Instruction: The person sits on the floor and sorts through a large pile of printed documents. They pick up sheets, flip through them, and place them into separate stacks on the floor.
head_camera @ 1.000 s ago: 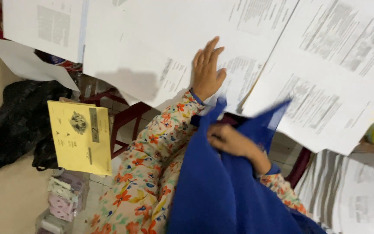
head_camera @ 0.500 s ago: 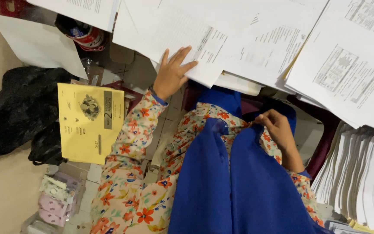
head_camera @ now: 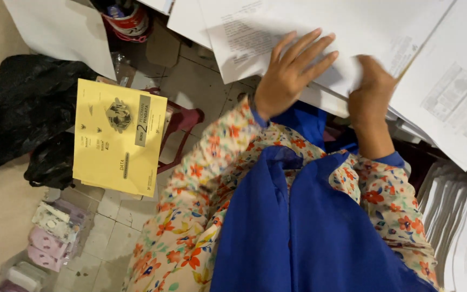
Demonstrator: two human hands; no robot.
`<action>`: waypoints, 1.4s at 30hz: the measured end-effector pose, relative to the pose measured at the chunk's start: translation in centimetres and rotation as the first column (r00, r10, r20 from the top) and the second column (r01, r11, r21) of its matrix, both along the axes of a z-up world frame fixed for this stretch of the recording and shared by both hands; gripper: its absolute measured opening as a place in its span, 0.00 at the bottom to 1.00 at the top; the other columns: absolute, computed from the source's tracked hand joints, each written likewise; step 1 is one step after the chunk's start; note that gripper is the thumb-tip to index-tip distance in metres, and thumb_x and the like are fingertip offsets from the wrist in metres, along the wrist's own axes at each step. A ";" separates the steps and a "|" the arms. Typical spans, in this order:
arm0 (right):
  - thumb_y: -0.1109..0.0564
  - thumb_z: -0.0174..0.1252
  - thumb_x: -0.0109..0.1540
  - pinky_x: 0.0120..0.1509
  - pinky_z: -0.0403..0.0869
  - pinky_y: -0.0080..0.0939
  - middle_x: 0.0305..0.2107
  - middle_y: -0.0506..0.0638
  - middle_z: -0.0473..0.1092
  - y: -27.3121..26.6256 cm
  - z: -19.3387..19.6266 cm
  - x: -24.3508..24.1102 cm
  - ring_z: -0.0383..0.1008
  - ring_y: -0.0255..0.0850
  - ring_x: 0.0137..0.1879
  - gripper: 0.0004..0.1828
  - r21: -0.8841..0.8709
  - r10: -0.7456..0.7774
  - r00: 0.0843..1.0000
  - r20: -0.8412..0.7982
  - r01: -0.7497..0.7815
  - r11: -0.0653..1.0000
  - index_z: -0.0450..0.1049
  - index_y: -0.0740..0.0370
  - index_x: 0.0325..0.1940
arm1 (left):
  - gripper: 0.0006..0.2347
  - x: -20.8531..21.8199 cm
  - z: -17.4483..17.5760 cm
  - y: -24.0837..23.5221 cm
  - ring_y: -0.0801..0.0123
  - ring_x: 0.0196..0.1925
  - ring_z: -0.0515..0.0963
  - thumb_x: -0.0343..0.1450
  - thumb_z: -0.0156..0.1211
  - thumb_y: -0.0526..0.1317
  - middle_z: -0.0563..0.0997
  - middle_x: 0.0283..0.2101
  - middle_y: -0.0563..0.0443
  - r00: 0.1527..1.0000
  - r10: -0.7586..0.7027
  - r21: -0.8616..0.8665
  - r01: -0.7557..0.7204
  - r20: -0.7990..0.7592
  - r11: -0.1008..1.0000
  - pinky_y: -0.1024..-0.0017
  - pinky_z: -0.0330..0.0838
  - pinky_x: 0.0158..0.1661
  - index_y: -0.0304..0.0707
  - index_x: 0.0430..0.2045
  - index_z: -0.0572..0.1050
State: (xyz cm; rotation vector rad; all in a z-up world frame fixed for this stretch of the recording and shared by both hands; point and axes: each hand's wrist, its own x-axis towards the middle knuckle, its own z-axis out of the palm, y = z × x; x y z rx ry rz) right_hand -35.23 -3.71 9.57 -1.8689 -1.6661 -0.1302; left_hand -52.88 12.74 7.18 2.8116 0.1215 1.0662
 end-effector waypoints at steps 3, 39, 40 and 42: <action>0.76 0.57 0.70 0.36 0.68 0.45 0.32 0.55 0.74 -1.7 -3.7 4.2 0.74 0.43 0.37 0.07 0.095 -0.250 0.950 -0.186 0.270 0.958 0.74 0.70 0.44 | 0.37 -3.6 -3.4 -0.3 0.56 0.76 0.70 0.69 0.64 0.17 0.62 0.75 0.49 0.985 0.170 -0.278 -0.159 0.014 0.947 0.48 0.57 0.74 0.58 0.70 0.64; 0.56 0.67 0.72 0.35 0.85 0.42 0.60 0.57 0.75 -25.5 0.1 4.6 0.88 0.49 0.51 0.33 0.162 -0.166 0.226 -0.960 0.930 0.329 0.55 0.48 0.74 | 0.15 -11.5 -3.4 1.5 0.63 0.45 0.74 0.77 0.58 0.35 0.66 0.54 0.43 0.847 0.531 -0.842 -0.279 0.011 0.462 0.66 0.76 0.40 0.41 0.57 0.62; 0.54 0.66 0.75 0.42 0.85 0.54 0.61 0.60 0.73 -25.8 0.3 4.5 0.84 0.56 0.57 0.28 0.278 -0.156 0.361 -0.919 0.878 0.390 0.56 0.50 0.71 | 0.11 -11.3 -2.5 1.2 0.62 0.48 0.74 0.78 0.57 0.38 0.67 0.54 0.46 0.893 0.449 -0.848 -0.253 -0.020 0.466 0.66 0.76 0.43 0.42 0.53 0.67; 0.53 0.65 0.77 0.49 0.86 0.65 0.62 0.64 0.71 -25.3 1.5 3.6 0.81 0.63 0.64 0.24 0.392 -0.140 0.491 -0.860 0.810 0.437 0.57 0.52 0.68 | 0.08 -10.7 -0.7 0.3 0.61 0.52 0.75 0.78 0.57 0.40 0.67 0.54 0.48 0.935 0.352 -0.852 -0.220 -0.046 0.474 0.66 0.75 0.45 0.43 0.48 0.71</action>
